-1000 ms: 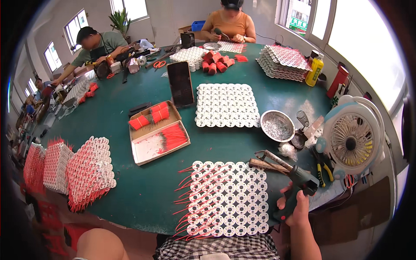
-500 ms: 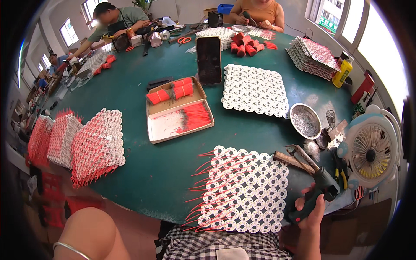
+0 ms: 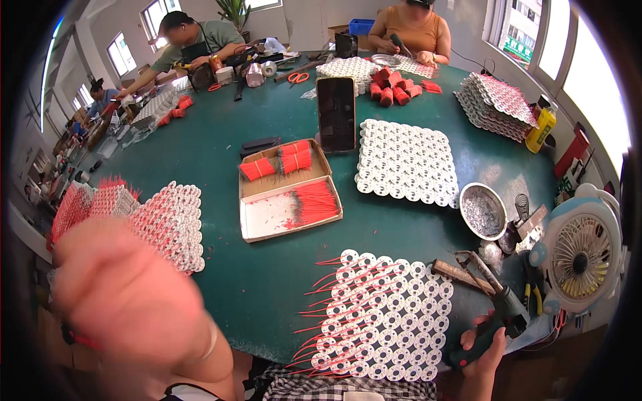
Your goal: The person positions an LED circuit board panel on the workbench, takes wires from a container, and solders the wires to the circular boards on the panel using a soldering iron tool.
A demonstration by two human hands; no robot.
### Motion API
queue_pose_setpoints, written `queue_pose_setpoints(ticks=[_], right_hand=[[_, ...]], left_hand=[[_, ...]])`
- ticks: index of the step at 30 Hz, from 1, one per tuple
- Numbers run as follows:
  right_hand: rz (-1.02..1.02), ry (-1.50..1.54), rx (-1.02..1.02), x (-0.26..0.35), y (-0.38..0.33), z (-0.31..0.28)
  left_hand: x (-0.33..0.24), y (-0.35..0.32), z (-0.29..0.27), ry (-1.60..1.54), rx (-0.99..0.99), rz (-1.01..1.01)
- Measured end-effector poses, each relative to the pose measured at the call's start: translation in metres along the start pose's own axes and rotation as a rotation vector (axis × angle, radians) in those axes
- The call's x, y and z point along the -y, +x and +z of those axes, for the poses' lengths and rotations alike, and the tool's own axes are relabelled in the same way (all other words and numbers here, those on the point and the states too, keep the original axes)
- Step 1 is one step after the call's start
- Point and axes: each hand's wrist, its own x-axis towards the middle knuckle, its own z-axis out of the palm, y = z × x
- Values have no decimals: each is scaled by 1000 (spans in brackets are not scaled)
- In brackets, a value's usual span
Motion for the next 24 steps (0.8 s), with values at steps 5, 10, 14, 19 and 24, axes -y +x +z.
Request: queue_pose_setpoints(ticks=[5,10,14,19,24], right_hand=[[1,23,29,1,3,1],[14,45,-25,-1,2,-4],[34,55,-18,0,2,-3],[38,44,4,0,3,-6],[48,40,-4,-1,3,-3]], left_hand=[[79,-36,87,107,595,-261],[107,-52,114,296,816,-226],[104,-56,115,370,916,-191],[108,-59,120,340,782,-333],[115,-59,115,360,788,-344]])
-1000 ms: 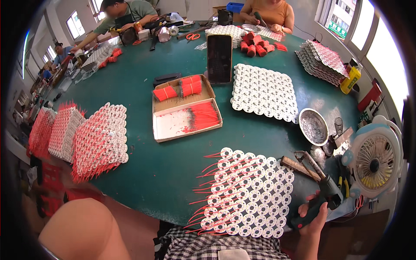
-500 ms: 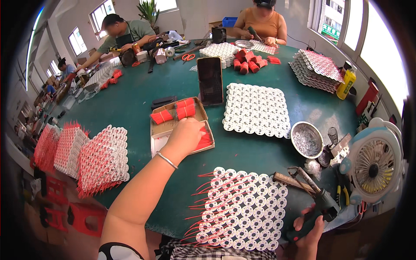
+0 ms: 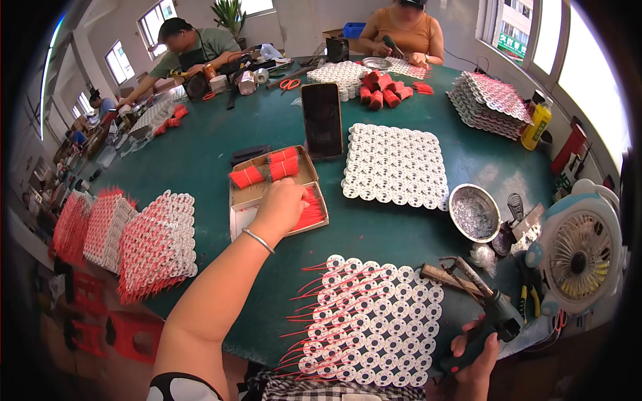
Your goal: The person positions an LED circuit board panel on the workbench, takes wires from a container, and solders the wires to the circular boards on the panel using a soldering iron tool.
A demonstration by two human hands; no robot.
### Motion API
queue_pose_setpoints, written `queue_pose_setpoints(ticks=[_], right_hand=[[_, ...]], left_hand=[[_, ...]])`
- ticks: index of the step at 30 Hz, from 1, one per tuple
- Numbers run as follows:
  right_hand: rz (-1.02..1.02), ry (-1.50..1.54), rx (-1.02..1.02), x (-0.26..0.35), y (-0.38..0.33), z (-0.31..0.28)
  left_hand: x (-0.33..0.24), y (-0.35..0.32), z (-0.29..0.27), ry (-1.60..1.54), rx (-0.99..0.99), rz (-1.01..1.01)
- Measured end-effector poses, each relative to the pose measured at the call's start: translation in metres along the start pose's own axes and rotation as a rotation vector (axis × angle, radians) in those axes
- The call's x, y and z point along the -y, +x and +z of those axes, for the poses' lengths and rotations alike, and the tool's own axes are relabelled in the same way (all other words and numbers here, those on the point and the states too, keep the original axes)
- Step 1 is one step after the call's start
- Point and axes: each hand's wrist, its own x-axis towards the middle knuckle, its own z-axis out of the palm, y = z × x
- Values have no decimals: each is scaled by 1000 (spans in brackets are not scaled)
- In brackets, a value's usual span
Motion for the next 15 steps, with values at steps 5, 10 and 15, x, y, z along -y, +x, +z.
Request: queue_pose_setpoints(ticks=[5,10,15], right_hand=[[-15,2,-14,-1,-1,-4],[-32,10,-9,0,2,0],[-41,5,-23,1,0,-1]], left_hand=[[-17,0,-4,-2,25,-67],[-16,-3,-2,128,-24,58],[-23,-4,-6,235,-53,233]])
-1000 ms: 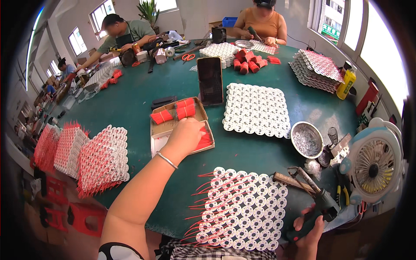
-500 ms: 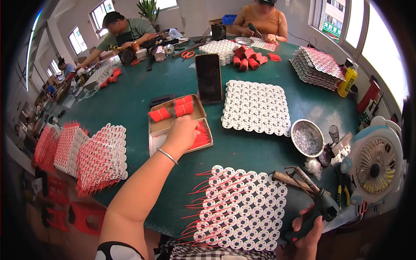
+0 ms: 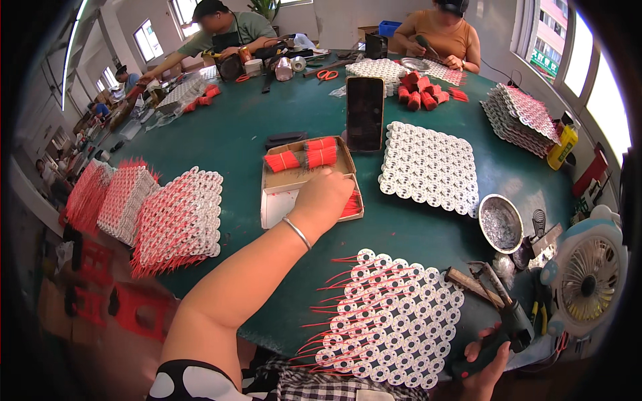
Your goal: The person positions an LED circuit board panel on the workbench, takes wires from a container, and solders the wires to the circular boards on the panel using a soldering iron tool.
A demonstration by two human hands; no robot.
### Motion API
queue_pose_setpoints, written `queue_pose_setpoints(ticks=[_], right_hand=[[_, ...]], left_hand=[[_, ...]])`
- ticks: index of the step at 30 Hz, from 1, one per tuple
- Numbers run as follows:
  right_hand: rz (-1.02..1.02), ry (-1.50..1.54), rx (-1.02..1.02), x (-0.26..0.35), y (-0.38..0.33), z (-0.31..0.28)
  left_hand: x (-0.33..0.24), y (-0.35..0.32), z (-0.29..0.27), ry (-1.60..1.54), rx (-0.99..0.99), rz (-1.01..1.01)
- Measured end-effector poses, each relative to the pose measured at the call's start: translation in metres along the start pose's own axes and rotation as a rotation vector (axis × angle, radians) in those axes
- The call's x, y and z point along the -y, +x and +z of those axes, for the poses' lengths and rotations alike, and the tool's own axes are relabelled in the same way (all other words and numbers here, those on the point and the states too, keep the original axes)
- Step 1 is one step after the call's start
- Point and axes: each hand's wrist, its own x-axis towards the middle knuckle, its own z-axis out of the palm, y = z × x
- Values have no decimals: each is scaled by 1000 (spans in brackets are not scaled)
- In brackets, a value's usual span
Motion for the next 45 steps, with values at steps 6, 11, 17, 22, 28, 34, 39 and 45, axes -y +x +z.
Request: queue_pose_setpoints(ticks=[6,11,17,22,28,34,39,45], right_hand=[[-13,-41,-13,2,-1,3],[2,-14,90,1,0,6],[16,-12,100,2,1,7],[16,-15,118,4,1,7],[80,-74,72,24,-13,23],[323,-28,352,32,-24,77],[389,-17,400,8,-47,55],[462,-142,372,8,-44,54]], left_hand=[[7,-3,-4,-236,-142,-161],[-8,-35,-39,-1059,-239,-585],[-35,-101,-35,-1452,-104,-600],[-32,-115,-30,-902,-15,-468],[-102,-116,-94,-1370,594,-462],[-158,-129,-82,-1810,1186,-726],[-173,-123,-81,-1867,1206,-708],[-175,-126,-74,-1756,1223,-676]])
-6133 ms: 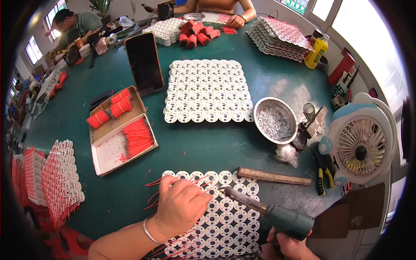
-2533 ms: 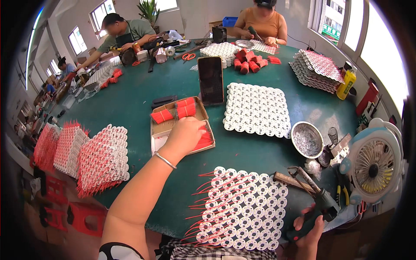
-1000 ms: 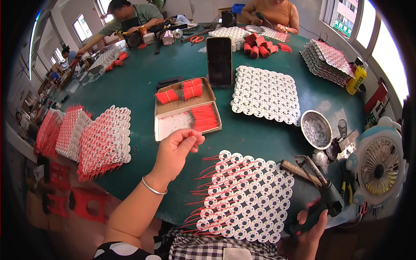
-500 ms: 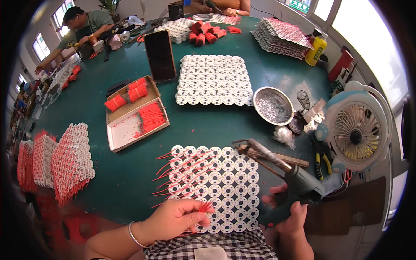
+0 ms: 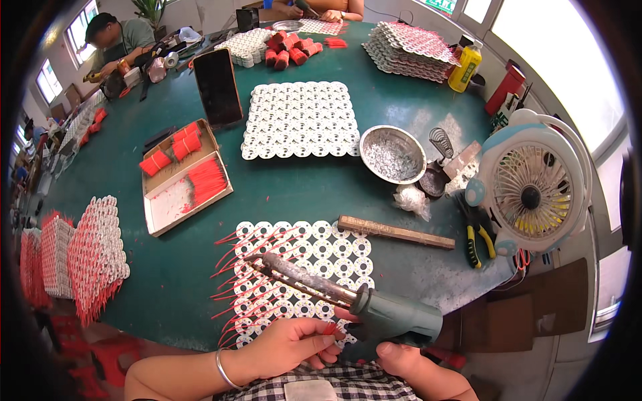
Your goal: The person positions an LED circuit board panel on the workbench, takes wires from a container, and solders the wires to the circular boards on the panel using a soldering iron tool.
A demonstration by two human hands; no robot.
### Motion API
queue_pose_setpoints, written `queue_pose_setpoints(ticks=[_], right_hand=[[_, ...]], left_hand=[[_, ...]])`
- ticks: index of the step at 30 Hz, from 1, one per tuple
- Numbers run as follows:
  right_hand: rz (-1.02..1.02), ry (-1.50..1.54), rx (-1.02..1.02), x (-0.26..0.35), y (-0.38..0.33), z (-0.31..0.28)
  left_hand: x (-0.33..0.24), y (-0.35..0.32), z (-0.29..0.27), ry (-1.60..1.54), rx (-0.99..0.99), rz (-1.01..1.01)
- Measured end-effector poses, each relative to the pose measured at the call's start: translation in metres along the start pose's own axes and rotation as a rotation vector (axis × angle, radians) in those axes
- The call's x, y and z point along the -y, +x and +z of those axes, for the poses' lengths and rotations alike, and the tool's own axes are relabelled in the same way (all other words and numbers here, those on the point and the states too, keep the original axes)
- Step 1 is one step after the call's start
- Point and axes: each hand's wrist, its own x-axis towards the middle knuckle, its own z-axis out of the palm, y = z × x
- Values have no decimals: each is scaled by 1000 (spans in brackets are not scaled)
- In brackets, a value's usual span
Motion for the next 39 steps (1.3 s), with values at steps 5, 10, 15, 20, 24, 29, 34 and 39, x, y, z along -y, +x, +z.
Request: queue_pose_setpoints(ticks=[5,10,15,20,24,29,34,39], right_hand=[[-109,-81,91,9,-5,-2],[-21,213,-24,4,-6,4],[-186,286,-283,25,-6,9],[15,159,-285,-10,-61,-54],[-24,-77,-417,-13,-57,-37],[-60,-275,-284,-8,-55,-30],[-62,-391,-307,4,-47,-23],[97,-382,-335,13,-50,-18]], left_hand=[[-7,3,8,8,11,1],[0,1,6,244,-24,85],[-6,-25,-16,1291,-469,831],[0,-23,-31,1445,-909,819],[-11,-14,-37,1576,-996,886],[-37,-8,-48,1651,-992,1008],[-27,18,-53,1658,-899,1069],[-24,24,-58,1676,-861,1048]])
